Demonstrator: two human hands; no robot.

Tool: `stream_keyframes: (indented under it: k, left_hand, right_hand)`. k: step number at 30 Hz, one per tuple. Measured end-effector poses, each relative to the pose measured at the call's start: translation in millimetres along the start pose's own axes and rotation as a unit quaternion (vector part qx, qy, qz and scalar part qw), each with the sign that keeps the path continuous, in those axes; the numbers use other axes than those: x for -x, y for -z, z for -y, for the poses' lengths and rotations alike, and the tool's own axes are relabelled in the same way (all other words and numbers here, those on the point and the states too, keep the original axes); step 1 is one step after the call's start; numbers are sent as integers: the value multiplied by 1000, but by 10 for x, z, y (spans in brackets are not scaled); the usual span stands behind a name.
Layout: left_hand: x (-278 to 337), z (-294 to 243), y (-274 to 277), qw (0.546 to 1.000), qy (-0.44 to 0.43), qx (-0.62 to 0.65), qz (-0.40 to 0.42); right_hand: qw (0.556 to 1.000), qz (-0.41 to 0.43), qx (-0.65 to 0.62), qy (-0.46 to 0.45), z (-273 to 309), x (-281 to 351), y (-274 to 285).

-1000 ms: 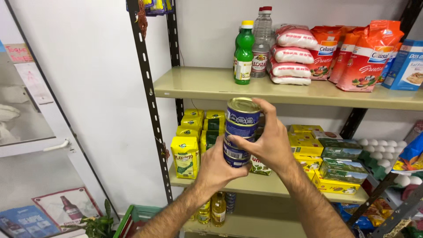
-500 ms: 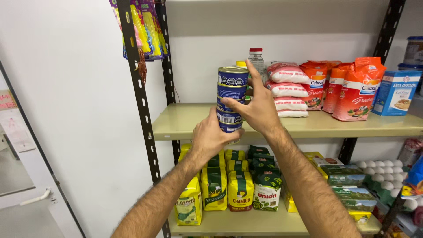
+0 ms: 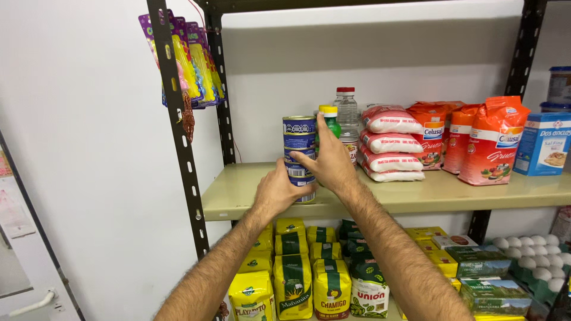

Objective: The person organizes various grocery items on a metal shelving unit by moving bottles and cans from a lower shelf to an upper shelf, and stacking cans on top of each other.

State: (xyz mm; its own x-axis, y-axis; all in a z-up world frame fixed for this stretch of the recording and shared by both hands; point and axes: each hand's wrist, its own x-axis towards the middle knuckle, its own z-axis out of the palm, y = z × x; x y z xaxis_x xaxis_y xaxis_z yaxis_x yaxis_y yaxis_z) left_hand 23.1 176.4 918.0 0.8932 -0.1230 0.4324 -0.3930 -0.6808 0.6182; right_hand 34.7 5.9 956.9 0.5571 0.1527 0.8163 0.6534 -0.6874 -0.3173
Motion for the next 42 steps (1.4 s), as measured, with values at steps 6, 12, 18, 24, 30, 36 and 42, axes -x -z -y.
stream_keyframes:
  k: [6, 12, 18, 24, 30, 36, 42]
  left_hand:
    - [26, -138, 221, 994, -18, 93, 46]
    - [-249, -146, 357, 977, -81, 192, -34]
    - [-458, -352, 445, 985, -114, 102, -81]
    - [-761, -237, 323, 990, -96, 45, -89]
    - [-1079, -88, 213, 991, -83, 23, -106]
    - [-1460, 96, 103, 990, -88, -11, -111]
    - [-1714, 209, 23, 989, -88, -27, -112]
  right_hand:
    - [999, -12, 21, 27, -252, 120, -99]
    - [999, -19, 26, -3, -267, 420, 8]
    - [997, 37, 59, -31, -241, 564, -53]
    - [995, 68, 59, -41, -348, 582, -187]
    - [996, 45, 71, -30, -571, 602, -368]
    - [994, 24, 99, -26, -719, 620, -484]
    - [995, 24, 88, -37, -664, 635, -450]
